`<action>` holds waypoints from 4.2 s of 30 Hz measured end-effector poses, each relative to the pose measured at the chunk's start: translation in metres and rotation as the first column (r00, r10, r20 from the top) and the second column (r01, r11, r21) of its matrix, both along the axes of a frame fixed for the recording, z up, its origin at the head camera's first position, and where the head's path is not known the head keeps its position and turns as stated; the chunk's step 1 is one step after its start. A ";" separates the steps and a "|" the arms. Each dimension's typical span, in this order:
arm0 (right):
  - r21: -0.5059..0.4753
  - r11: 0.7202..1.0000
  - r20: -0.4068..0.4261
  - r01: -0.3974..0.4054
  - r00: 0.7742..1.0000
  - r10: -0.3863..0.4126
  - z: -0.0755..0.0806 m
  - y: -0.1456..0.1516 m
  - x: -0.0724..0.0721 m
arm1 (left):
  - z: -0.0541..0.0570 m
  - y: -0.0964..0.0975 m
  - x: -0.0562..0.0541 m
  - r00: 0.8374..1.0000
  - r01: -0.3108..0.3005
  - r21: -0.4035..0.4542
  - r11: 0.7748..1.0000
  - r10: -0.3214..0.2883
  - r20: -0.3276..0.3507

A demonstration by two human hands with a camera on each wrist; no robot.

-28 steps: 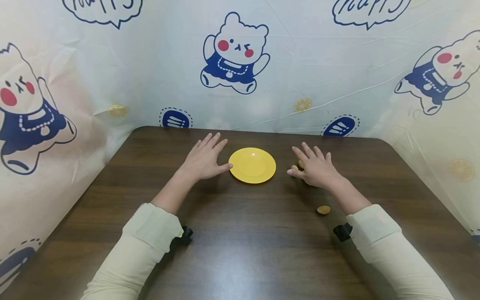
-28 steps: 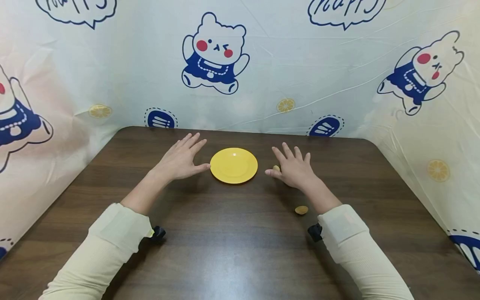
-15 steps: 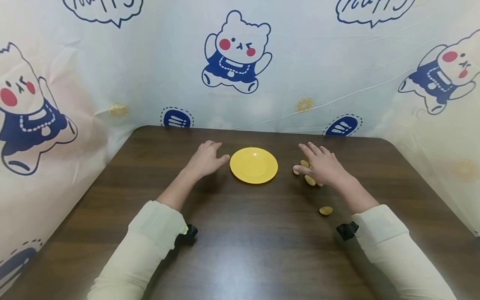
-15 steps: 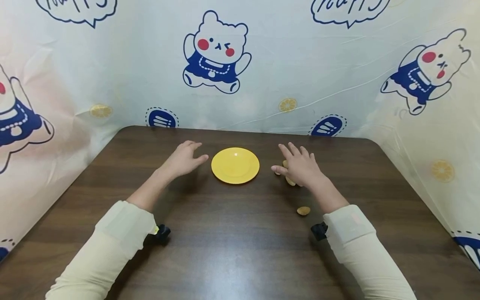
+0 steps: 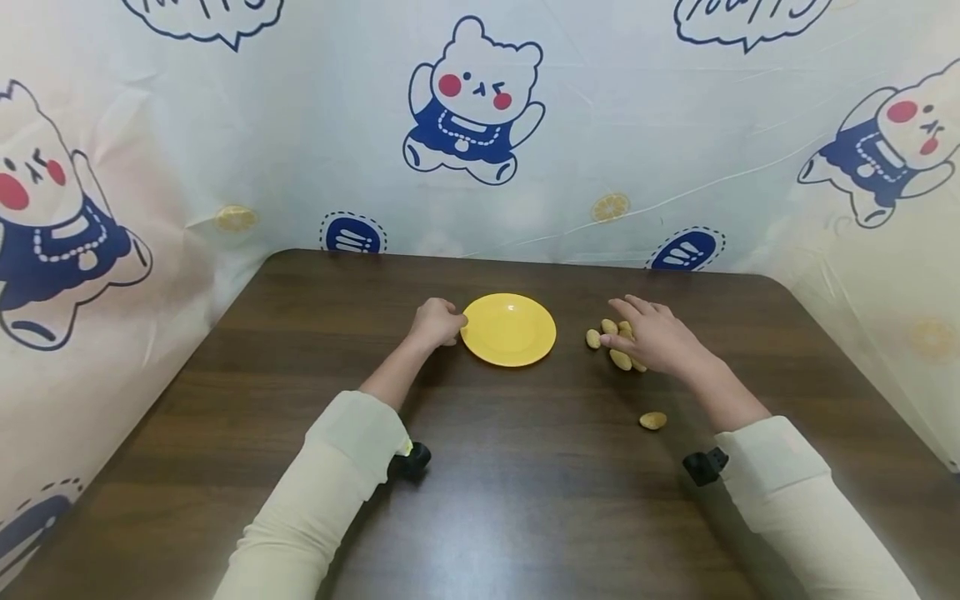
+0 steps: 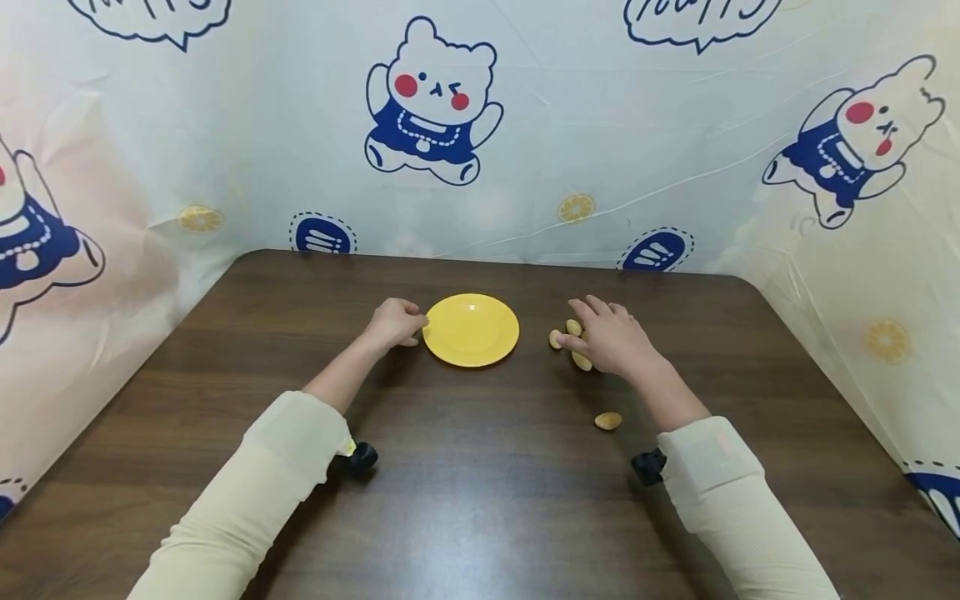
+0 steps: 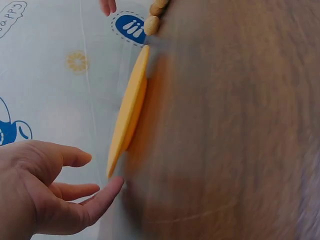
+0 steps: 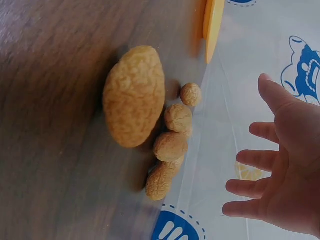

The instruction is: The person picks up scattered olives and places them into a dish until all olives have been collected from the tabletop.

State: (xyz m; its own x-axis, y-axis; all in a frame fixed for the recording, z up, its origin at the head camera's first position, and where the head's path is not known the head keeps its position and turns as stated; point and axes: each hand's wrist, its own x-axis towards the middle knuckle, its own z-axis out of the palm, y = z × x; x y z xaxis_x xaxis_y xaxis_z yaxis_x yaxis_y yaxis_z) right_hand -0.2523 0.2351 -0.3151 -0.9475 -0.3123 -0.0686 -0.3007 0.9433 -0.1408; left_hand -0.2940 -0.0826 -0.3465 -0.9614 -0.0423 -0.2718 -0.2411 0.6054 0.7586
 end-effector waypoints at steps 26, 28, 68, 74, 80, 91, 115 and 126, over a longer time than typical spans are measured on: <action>-0.133 0.989 0.046 0.064 0.997 -0.058 -0.013 0.028 -0.025 | -0.026 0.004 0.002 0.991 -0.053 0.032 0.998 0.056 -0.118; -0.141 0.986 0.055 0.086 0.995 -0.079 -0.015 0.033 -0.030 | -0.027 0.004 0.001 0.991 -0.056 0.039 0.998 0.060 -0.118; -0.256 0.954 0.283 0.156 0.956 -0.081 -0.028 0.073 -0.032 | -0.030 0.005 0.002 0.987 -0.048 0.045 0.998 0.054 -0.152; -0.259 0.952 0.288 0.164 0.954 -0.086 -0.028 0.073 -0.031 | -0.028 0.005 0.003 0.988 -0.053 0.043 0.998 0.059 -0.141; -0.267 0.948 0.281 0.175 0.955 -0.097 -0.027 0.075 -0.031 | -0.029 0.004 0.002 0.988 -0.057 0.055 0.997 0.064 -0.140; -0.289 0.943 0.227 0.163 0.969 -0.098 -0.023 0.073 -0.031 | -0.028 0.004 0.003 0.988 -0.051 0.045 0.998 0.057 -0.144; -0.381 0.919 0.149 0.105 0.988 -0.051 -0.008 0.017 -0.047 | -0.028 0.006 0.002 0.988 -0.055 0.044 0.998 0.061 -0.144; -0.414 0.901 0.161 0.127 0.985 -0.065 -0.014 -0.018 -0.059 | -0.028 0.004 0.004 0.985 -0.039 0.067 0.997 0.050 -0.165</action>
